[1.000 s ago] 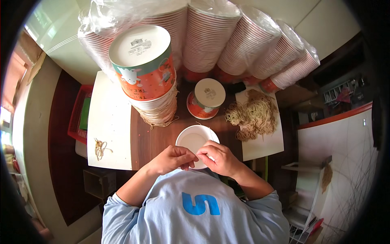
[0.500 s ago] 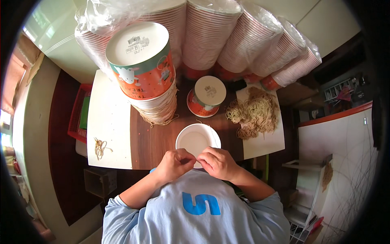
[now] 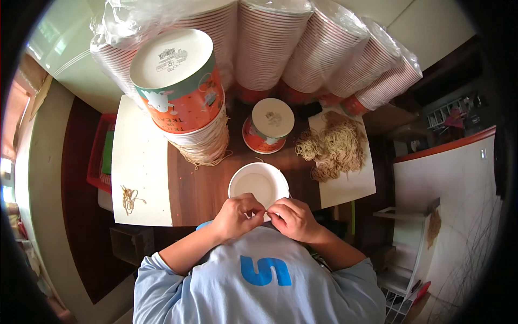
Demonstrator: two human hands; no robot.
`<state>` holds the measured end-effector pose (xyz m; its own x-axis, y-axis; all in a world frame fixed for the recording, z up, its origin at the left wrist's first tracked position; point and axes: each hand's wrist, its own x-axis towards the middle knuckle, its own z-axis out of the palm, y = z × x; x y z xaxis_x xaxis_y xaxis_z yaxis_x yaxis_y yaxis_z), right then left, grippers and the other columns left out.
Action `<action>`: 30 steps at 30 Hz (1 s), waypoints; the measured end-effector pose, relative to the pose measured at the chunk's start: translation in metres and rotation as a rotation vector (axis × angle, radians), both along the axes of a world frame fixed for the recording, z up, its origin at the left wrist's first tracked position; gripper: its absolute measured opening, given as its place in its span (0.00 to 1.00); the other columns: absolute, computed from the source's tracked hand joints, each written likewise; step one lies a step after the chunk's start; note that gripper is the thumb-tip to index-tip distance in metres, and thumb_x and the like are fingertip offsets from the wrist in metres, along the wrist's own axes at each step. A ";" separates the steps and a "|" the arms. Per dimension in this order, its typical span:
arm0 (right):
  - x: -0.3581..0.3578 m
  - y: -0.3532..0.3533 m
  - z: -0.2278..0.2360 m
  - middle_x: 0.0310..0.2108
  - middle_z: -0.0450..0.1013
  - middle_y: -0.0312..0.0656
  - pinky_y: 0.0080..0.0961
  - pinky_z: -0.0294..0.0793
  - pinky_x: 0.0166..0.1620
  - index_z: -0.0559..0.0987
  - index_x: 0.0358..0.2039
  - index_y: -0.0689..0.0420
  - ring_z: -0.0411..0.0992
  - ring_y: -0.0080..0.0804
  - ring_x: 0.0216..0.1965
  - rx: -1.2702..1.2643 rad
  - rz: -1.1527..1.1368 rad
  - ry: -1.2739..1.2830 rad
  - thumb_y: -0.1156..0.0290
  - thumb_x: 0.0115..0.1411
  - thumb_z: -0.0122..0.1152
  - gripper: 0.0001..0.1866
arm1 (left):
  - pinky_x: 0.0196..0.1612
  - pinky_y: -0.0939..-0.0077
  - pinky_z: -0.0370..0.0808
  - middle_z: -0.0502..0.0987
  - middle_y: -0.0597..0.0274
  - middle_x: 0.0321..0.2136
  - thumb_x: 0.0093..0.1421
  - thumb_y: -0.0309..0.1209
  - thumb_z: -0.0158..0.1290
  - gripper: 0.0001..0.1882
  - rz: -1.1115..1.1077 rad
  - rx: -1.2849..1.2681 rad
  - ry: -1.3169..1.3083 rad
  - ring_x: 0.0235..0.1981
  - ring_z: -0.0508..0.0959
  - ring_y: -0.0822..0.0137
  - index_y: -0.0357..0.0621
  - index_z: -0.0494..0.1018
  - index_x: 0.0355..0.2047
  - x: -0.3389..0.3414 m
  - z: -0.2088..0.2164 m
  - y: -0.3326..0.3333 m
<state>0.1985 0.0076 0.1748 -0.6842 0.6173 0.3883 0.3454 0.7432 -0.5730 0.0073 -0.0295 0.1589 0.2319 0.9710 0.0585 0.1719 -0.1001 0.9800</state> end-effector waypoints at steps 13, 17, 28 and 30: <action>0.045 0.024 0.012 0.23 0.70 0.33 0.14 0.64 0.27 0.74 0.28 0.62 0.64 0.15 0.23 -0.688 -0.437 0.280 0.77 0.55 0.59 0.03 | 0.48 0.62 0.67 0.70 0.54 0.43 0.48 0.34 0.57 0.15 -0.022 0.436 0.636 0.46 0.69 0.53 0.44 0.75 0.37 0.015 -0.061 0.097; 0.050 0.030 0.033 0.24 0.71 0.36 0.16 0.66 0.28 0.74 0.28 0.63 0.66 0.17 0.24 -0.622 -0.458 0.133 0.76 0.55 0.59 0.04 | 0.43 0.62 0.71 0.74 0.52 0.33 0.48 0.31 0.54 0.11 -0.138 0.290 0.514 0.38 0.73 0.52 0.44 0.76 0.34 0.009 -0.091 0.111; -0.017 0.044 -0.042 0.24 0.73 0.40 0.21 0.69 0.29 0.75 0.29 0.62 0.69 0.21 0.24 -0.655 -0.210 0.108 0.74 0.55 0.58 0.05 | 0.30 0.78 0.72 0.74 0.61 0.22 0.52 0.28 0.55 0.16 0.395 -0.283 0.164 0.23 0.72 0.73 0.35 0.73 0.41 -0.027 -0.082 0.032; -0.035 0.051 -0.072 0.25 0.73 0.44 0.30 0.71 0.31 0.74 0.26 0.61 0.72 0.36 0.27 -0.513 -0.200 0.071 0.74 0.53 0.57 0.04 | 0.30 0.79 0.72 0.74 0.61 0.22 0.53 0.27 0.54 0.16 0.410 -0.313 0.133 0.23 0.72 0.74 0.35 0.72 0.42 -0.024 -0.084 0.022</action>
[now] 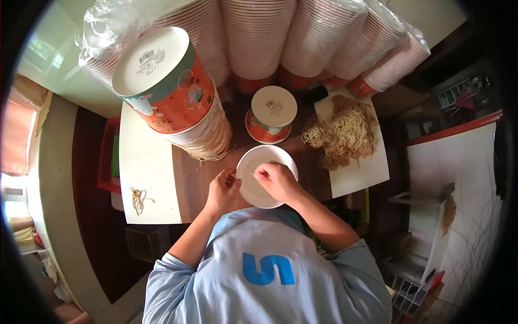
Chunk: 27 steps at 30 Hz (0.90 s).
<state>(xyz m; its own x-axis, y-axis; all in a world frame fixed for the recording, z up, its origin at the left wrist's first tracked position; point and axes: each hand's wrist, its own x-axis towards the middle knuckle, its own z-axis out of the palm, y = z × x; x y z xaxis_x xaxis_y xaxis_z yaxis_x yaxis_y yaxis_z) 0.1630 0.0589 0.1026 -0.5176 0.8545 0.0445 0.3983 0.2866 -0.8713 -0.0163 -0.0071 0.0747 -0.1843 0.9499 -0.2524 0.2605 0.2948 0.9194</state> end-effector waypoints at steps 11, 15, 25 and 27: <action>-0.025 0.010 -0.027 0.23 0.70 0.44 0.36 0.70 0.31 0.73 0.23 0.59 0.71 0.43 0.27 0.194 0.074 -0.109 0.76 0.49 0.57 0.02 | 0.28 0.82 0.72 0.75 0.64 0.25 0.61 0.27 0.46 0.14 0.053 -0.040 -0.211 0.24 0.72 0.78 0.34 0.70 0.45 -0.012 -0.009 -0.002; -0.027 0.010 -0.029 0.24 0.70 0.43 0.35 0.70 0.30 0.73 0.25 0.58 0.71 0.43 0.27 0.203 0.085 -0.143 0.76 0.50 0.56 0.02 | 0.28 0.82 0.71 0.75 0.64 0.25 0.61 0.28 0.46 0.13 0.023 -0.045 -0.162 0.23 0.72 0.78 0.34 0.71 0.44 -0.011 -0.004 0.003; -0.032 0.011 -0.035 0.24 0.70 0.43 0.35 0.71 0.31 0.74 0.25 0.58 0.71 0.43 0.27 0.215 0.059 -0.147 0.75 0.50 0.56 0.01 | 0.27 0.82 0.71 0.75 0.64 0.24 0.61 0.28 0.46 0.12 0.004 -0.027 -0.118 0.23 0.72 0.78 0.35 0.73 0.42 -0.013 -0.008 0.008; -0.033 0.011 -0.036 0.24 0.70 0.43 0.35 0.71 0.31 0.74 0.24 0.59 0.71 0.44 0.27 0.215 0.054 -0.141 0.75 0.50 0.57 0.01 | 0.27 0.82 0.71 0.75 0.64 0.25 0.61 0.28 0.46 0.12 0.003 -0.025 -0.135 0.23 0.72 0.78 0.35 0.73 0.42 -0.014 -0.012 0.008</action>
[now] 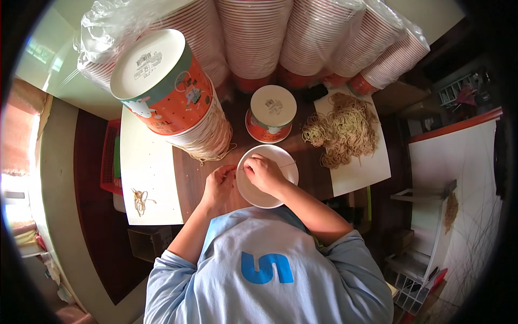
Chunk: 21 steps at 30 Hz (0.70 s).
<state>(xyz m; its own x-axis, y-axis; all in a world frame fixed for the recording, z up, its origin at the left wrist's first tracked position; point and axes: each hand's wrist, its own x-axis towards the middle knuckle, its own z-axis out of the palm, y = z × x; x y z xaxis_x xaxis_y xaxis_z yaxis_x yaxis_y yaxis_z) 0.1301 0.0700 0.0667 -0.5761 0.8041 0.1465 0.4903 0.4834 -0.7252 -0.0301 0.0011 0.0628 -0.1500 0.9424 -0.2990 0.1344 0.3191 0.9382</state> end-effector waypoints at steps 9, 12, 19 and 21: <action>-0.006 -0.003 0.000 0.27 0.72 0.47 0.38 0.72 0.33 0.75 0.26 0.59 0.72 0.46 0.29 -0.014 -0.016 -0.018 0.73 0.52 0.55 0.04 | 0.36 0.69 0.74 0.76 0.50 0.31 0.53 0.21 0.49 0.13 -0.205 0.262 0.274 0.31 0.76 0.55 0.38 0.74 0.40 -0.005 0.013 0.009; -0.007 -0.004 0.001 0.27 0.72 0.47 0.38 0.72 0.33 0.75 0.26 0.59 0.72 0.46 0.29 -0.020 -0.018 -0.001 0.73 0.52 0.55 0.04 | 0.37 0.66 0.74 0.75 0.49 0.30 0.51 0.21 0.50 0.11 -0.304 0.341 0.406 0.33 0.76 0.51 0.38 0.75 0.36 -0.010 0.013 0.013; 0.004 -0.003 -0.001 0.28 0.73 0.47 0.36 0.72 0.34 0.74 0.31 0.59 0.73 0.44 0.31 -0.067 -0.020 0.050 0.74 0.51 0.57 0.07 | 0.35 0.68 0.74 0.76 0.51 0.26 0.51 0.22 0.50 0.07 -0.315 0.346 0.481 0.30 0.77 0.57 0.37 0.75 0.31 -0.007 0.012 0.011; 0.018 -0.003 0.008 0.28 0.73 0.46 0.34 0.72 0.33 0.71 0.39 0.59 0.73 0.41 0.30 -0.076 -0.013 -0.001 0.74 0.50 0.59 0.14 | 0.34 0.70 0.75 0.77 0.53 0.26 0.53 0.22 0.49 0.05 -0.233 0.140 0.267 0.30 0.78 0.61 0.36 0.74 0.30 -0.008 0.006 0.006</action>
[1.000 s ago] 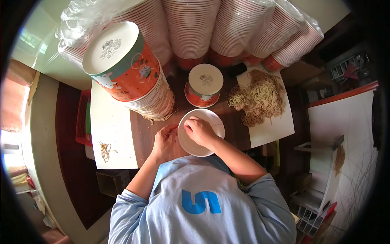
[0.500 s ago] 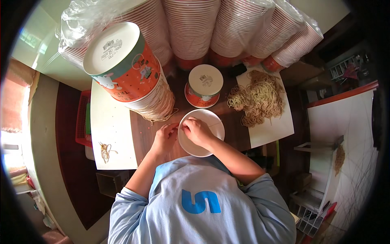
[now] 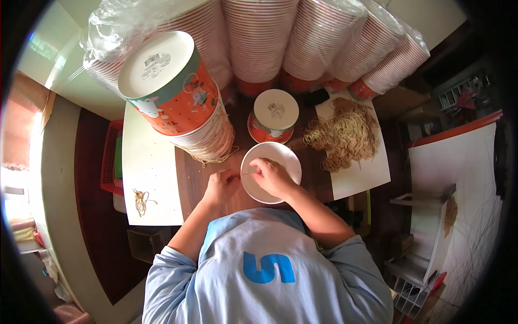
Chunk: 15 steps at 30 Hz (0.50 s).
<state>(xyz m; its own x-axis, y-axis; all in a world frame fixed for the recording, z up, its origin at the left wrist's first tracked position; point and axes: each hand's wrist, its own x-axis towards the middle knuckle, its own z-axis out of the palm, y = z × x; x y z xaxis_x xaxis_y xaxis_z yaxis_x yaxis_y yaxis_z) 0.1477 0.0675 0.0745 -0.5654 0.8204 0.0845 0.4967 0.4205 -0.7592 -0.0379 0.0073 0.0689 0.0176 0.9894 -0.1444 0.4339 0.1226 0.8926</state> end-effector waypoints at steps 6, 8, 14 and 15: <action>0.050 -0.016 0.072 0.28 0.74 0.47 0.33 0.73 0.33 0.70 0.33 0.60 0.74 0.43 0.31 -0.251 0.054 -0.096 0.74 0.52 0.57 0.08 | 0.39 0.72 0.75 0.78 0.56 0.30 0.58 0.24 0.47 0.04 0.326 -0.487 -0.803 0.34 0.78 0.65 0.37 0.72 0.29 -0.011 -0.006 -0.024; 0.055 -0.031 0.080 0.27 0.74 0.47 0.30 0.73 0.33 0.73 0.30 0.61 0.75 0.39 0.30 -0.455 0.124 -0.070 0.74 0.54 0.56 0.05 | 0.41 0.70 0.75 0.77 0.54 0.32 0.59 0.23 0.46 0.04 0.365 -0.561 -0.922 0.35 0.78 0.62 0.39 0.72 0.31 -0.010 -0.004 -0.033; 0.039 -0.078 0.029 0.26 0.75 0.46 0.28 0.73 0.35 0.76 0.31 0.63 0.75 0.33 0.29 -0.630 0.144 0.025 0.75 0.54 0.55 0.06 | 0.52 0.56 0.69 0.76 0.49 0.38 0.57 0.24 0.47 0.05 0.251 -0.617 -1.358 0.44 0.75 0.52 0.41 0.71 0.25 0.009 0.005 -0.049; 0.037 -0.079 0.016 0.27 0.76 0.47 0.29 0.73 0.36 0.77 0.30 0.63 0.76 0.36 0.30 -0.555 0.114 0.039 0.76 0.53 0.55 0.06 | 0.54 0.53 0.66 0.76 0.49 0.38 0.55 0.23 0.47 0.05 0.278 -0.641 -1.388 0.45 0.74 0.52 0.41 0.71 0.24 0.011 0.005 -0.050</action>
<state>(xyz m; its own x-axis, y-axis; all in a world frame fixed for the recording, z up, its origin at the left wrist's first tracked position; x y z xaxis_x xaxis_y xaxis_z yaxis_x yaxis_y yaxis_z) 0.1848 -0.0118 0.0907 -0.6578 0.6821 -0.3194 0.4387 0.0024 -0.8986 -0.0264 -0.0424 0.0736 0.3240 0.7655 -0.5559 -0.7594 0.5609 0.3297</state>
